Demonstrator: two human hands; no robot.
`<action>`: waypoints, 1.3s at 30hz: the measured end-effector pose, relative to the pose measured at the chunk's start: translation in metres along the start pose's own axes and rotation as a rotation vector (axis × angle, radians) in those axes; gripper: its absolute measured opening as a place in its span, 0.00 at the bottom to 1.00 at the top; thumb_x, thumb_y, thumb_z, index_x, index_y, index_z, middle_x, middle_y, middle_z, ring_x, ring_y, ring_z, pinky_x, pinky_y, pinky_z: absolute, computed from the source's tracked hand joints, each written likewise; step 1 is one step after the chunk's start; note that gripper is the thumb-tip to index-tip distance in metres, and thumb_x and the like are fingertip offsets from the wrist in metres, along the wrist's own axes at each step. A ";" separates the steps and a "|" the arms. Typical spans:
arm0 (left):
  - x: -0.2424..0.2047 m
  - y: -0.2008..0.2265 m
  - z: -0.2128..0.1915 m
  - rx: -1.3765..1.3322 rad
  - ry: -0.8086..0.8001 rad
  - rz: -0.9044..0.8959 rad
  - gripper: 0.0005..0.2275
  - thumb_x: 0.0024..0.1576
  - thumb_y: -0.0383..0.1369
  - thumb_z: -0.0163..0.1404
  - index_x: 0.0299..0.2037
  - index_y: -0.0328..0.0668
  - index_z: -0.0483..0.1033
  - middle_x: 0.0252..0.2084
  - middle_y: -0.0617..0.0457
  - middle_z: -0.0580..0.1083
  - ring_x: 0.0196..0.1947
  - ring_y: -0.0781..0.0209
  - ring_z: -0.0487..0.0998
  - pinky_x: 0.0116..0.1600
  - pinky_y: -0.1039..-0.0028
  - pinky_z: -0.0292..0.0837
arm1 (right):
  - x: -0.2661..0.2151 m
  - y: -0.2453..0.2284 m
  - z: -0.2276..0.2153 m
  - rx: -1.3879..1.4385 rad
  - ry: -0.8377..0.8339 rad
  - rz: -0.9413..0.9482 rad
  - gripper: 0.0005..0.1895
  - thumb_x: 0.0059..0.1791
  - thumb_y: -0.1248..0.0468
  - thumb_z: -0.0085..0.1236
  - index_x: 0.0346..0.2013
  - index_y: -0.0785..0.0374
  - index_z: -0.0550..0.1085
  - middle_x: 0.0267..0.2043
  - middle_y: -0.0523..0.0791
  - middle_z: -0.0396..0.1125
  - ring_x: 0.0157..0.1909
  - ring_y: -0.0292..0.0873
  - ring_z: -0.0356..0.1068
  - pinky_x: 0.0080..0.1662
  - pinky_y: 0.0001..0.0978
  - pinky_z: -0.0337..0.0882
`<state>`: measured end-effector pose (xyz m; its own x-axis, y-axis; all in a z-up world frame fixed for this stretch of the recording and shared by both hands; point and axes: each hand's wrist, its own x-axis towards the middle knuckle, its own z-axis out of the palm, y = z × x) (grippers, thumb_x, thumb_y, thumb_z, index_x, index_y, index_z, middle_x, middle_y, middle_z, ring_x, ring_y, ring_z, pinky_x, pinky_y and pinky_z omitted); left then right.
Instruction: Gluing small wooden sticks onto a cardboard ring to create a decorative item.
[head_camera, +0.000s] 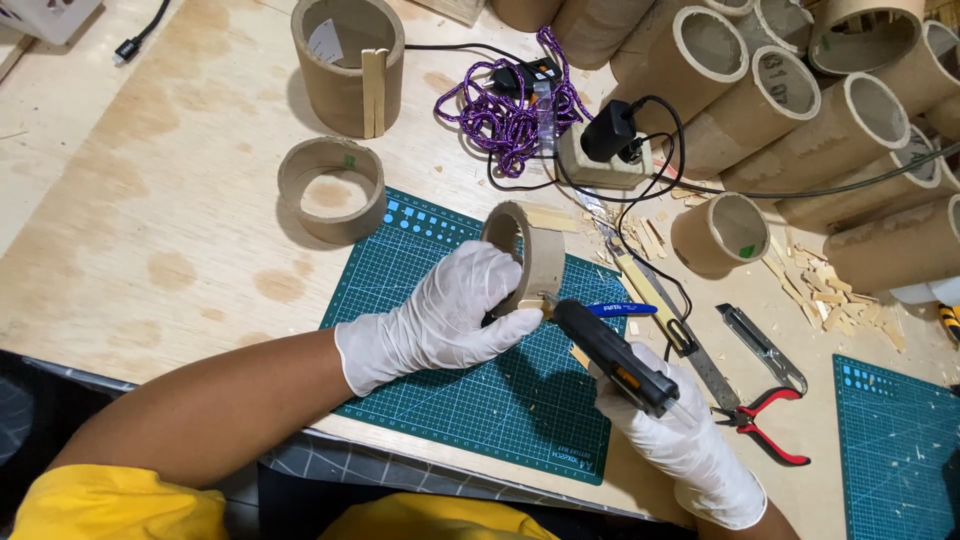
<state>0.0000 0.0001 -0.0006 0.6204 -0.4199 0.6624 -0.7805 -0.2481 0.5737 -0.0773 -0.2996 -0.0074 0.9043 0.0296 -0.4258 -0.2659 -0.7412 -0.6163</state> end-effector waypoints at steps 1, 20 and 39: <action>0.002 0.003 -0.003 0.027 0.025 0.025 0.13 0.63 0.41 0.45 0.33 0.39 0.69 0.27 0.49 0.67 0.27 0.48 0.68 0.37 0.58 0.63 | -0.009 -0.010 -0.004 0.137 -0.006 -0.245 0.09 0.44 0.64 0.58 0.39 0.58 0.75 0.31 0.43 0.69 0.31 0.42 0.72 0.39 0.30 0.78; 0.004 0.007 -0.002 -0.421 -0.144 -0.411 0.26 0.64 0.54 0.36 0.62 0.43 0.69 0.49 0.49 0.77 0.49 0.54 0.80 0.51 0.65 0.78 | 0.047 -0.021 -0.141 -0.460 0.517 0.126 0.27 0.55 0.55 0.52 0.68 0.54 0.64 0.54 0.62 0.69 0.55 0.69 0.67 0.55 0.58 0.65; -0.007 0.000 0.009 -0.553 -0.114 -0.456 0.13 0.64 0.37 0.52 0.55 0.40 0.75 0.46 0.45 0.79 0.48 0.54 0.80 0.57 0.58 0.76 | 0.003 -0.058 -0.006 -0.901 0.085 -0.637 0.07 0.50 0.57 0.61 0.37 0.53 0.73 0.30 0.39 0.62 0.36 0.44 0.71 0.37 0.39 0.74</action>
<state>-0.0045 -0.0045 -0.0091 0.8396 -0.4760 0.2618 -0.2741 0.0450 0.9607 -0.0570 -0.2607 0.0309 0.8186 0.5585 -0.1341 0.5653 -0.8248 0.0159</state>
